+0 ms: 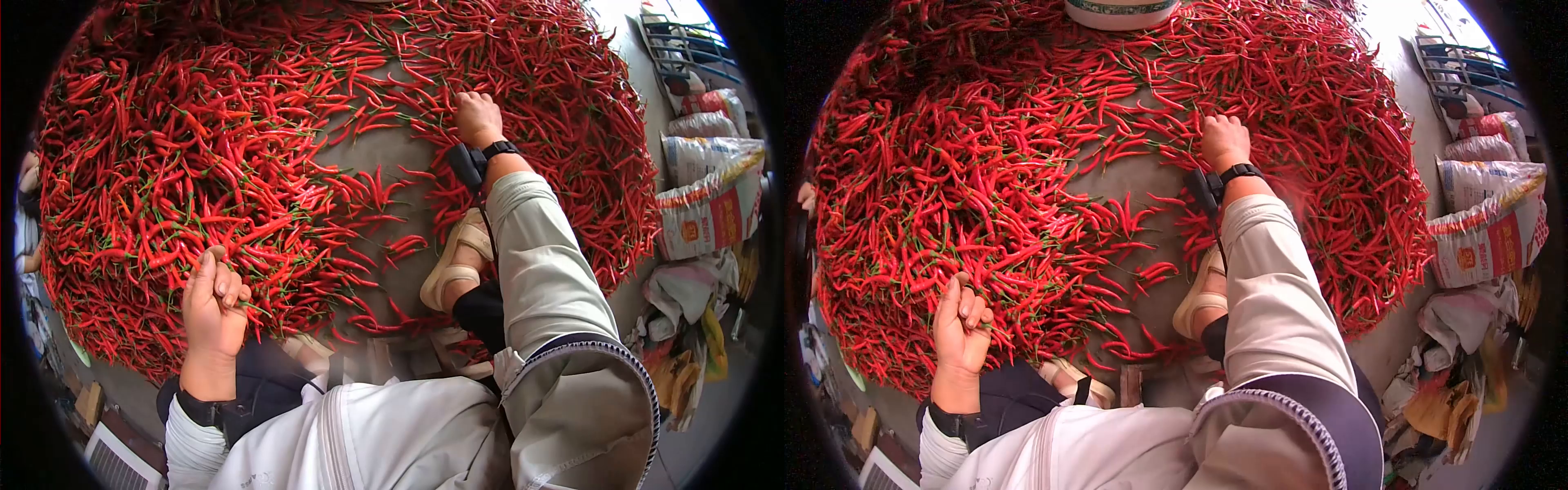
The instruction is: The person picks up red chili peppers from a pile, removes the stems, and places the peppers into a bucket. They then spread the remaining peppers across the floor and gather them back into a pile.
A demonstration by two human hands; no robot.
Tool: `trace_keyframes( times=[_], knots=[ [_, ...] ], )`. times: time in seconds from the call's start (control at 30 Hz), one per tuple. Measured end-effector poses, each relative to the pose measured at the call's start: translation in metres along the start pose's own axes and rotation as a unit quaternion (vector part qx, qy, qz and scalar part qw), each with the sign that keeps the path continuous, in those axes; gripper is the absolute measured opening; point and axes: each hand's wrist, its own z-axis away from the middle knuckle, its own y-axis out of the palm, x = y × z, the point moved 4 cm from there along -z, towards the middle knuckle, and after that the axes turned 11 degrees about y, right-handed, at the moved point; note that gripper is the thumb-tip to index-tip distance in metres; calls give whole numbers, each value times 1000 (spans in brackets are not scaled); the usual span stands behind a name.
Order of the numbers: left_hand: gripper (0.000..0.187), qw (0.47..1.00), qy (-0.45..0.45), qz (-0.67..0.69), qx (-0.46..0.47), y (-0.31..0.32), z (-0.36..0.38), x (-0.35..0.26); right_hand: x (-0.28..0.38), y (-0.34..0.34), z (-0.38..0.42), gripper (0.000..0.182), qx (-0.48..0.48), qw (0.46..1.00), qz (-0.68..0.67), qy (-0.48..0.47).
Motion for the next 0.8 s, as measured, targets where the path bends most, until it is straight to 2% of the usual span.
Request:
trace_keyframes(
  times=[0.1, 0.17, 0.27, 0.4, 0.47, 0.53, 0.57, 0.6, 0.63, 0.67, 0.7, 0.73, 0.77, 0.8],
  knots=[
    [20, 1000, -6, 0, -10, -1, -4, 2, -5, 7, 9, 21, 23, 996, 76, 40],
    [19, 1000, -7, -5, -7, -1, -4, 1, -6, 9, 11, 20, 14, 996, 72, 50],
    [19, 1000, -3, -7, -2, 1, -2, 1, -10, 6, 21, 20, 35, 993, 114, -13],
    [18, 1000, 2, 4, 9, -1, 4, -3, -18, -8, 32, 18, 49, 991, 118, -28],
    [17, 999, 10, 10, 38, -1, 8, -4, -19, -28, 40, 14, -58, 998, 0, 5],
    [16, 999, 9, 0, 34, -2, 10, -1, -14, -44, 52, 22, -141, 986, -89, 27],
    [15, 999, 10, -12, 28, -2, 11, 2, 1, -43, 60, 20, -143, 958, -244, 46],
    [17, 999, 4, -15, 45, -3, 11, 5, 29, -49, 76, 18, -116, 898, -416, 78],
    [17, 999, -2, -15, 51, -3, 11, 7, 61, -39, 80, 16, 49, 768, -630, 107],
    [19, 999, -15, -4, 52, -3, 10, 9, 99, -65, 103, 15, -4, 806, -592, 13],
    [22, 998, -28, 5, 51, -2, 11, 11, 136, -80, 123, 14, 16, 763, -645, -35],
    [27, 998, -27, 7, 63, 1, 12, 11, 164, -101, 150, 14, 80, 698, -709, -55],
    [27, 997, -28, 5, 66, 1, 12, 11, 190, -111, 171, 15, 74, 693, -708, -112],
    [29, 997, -28, 4, 67, 0, 11, 10, 206, -129, 193, 17, 149, 681, -710, -104]
  ],
)
